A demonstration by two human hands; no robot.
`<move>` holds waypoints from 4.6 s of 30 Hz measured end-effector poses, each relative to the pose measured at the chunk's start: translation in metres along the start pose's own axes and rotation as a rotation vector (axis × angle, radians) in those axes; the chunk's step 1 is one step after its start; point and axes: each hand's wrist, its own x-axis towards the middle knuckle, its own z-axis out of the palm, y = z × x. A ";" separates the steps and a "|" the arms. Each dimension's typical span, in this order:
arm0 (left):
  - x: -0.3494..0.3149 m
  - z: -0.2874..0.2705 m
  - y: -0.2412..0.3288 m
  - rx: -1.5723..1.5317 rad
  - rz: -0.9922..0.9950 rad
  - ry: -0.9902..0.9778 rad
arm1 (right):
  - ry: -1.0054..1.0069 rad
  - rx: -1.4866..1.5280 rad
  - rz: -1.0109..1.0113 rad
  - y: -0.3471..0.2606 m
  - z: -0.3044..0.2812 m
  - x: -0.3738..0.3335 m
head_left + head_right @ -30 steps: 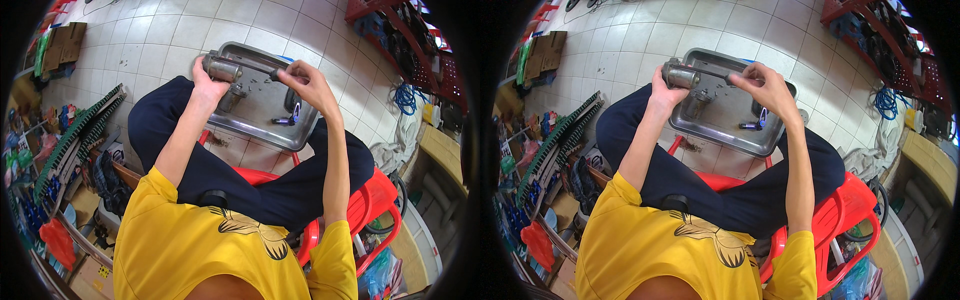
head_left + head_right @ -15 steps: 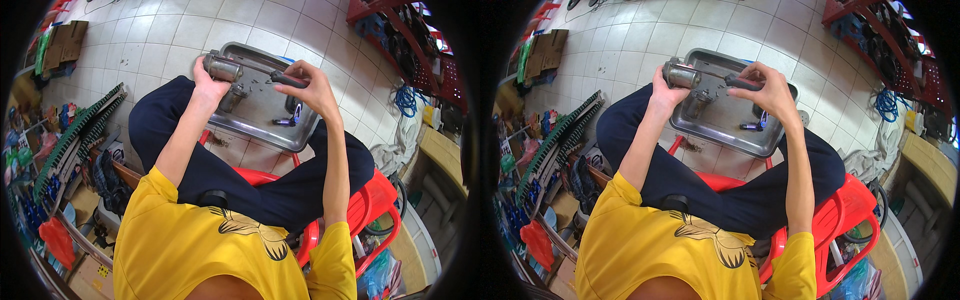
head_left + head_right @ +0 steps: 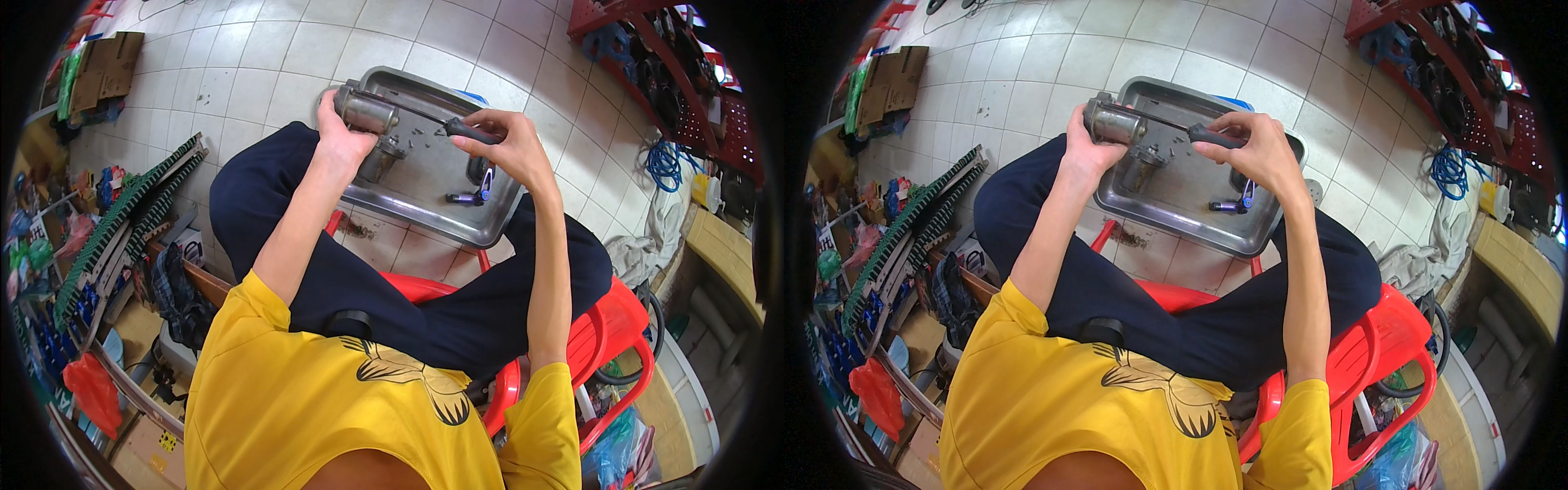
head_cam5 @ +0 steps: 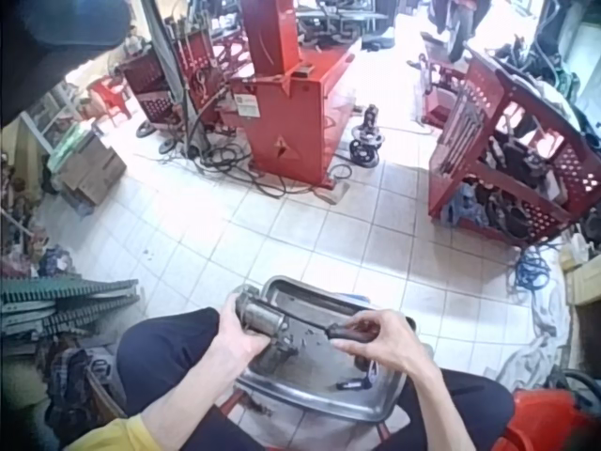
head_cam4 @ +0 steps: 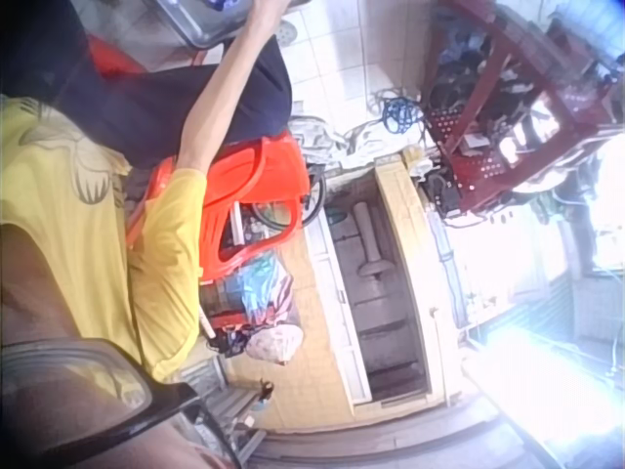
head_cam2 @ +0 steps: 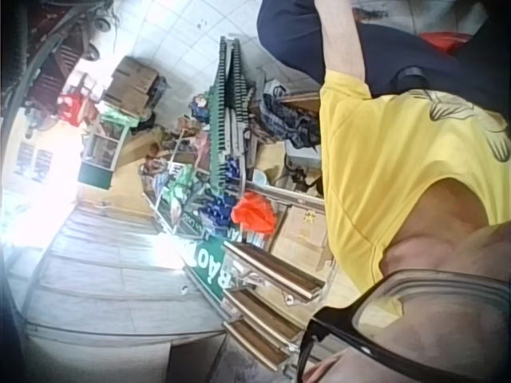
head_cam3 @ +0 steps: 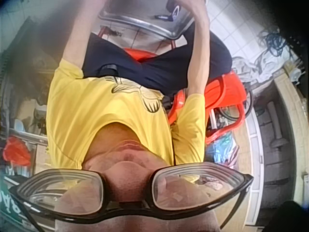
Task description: The person disassembles a starter motor by using a screwdriver to remove screws and pry the components apart while holding the object over a metal tray.
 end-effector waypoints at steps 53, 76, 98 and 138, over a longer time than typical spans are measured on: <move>-0.040 0.012 0.009 0.525 0.187 -0.470 | 0.223 -0.175 0.087 0.031 0.046 0.035; -0.043 0.018 0.011 0.519 -0.030 -0.582 | 0.204 -0.209 0.115 0.073 0.113 0.042; -0.060 0.021 0.009 0.482 -0.062 -0.484 | 0.285 -0.177 0.041 0.080 0.149 0.053; -0.047 0.012 -0.017 0.540 -0.120 -0.352 | 0.371 0.024 -0.443 -0.043 0.073 0.015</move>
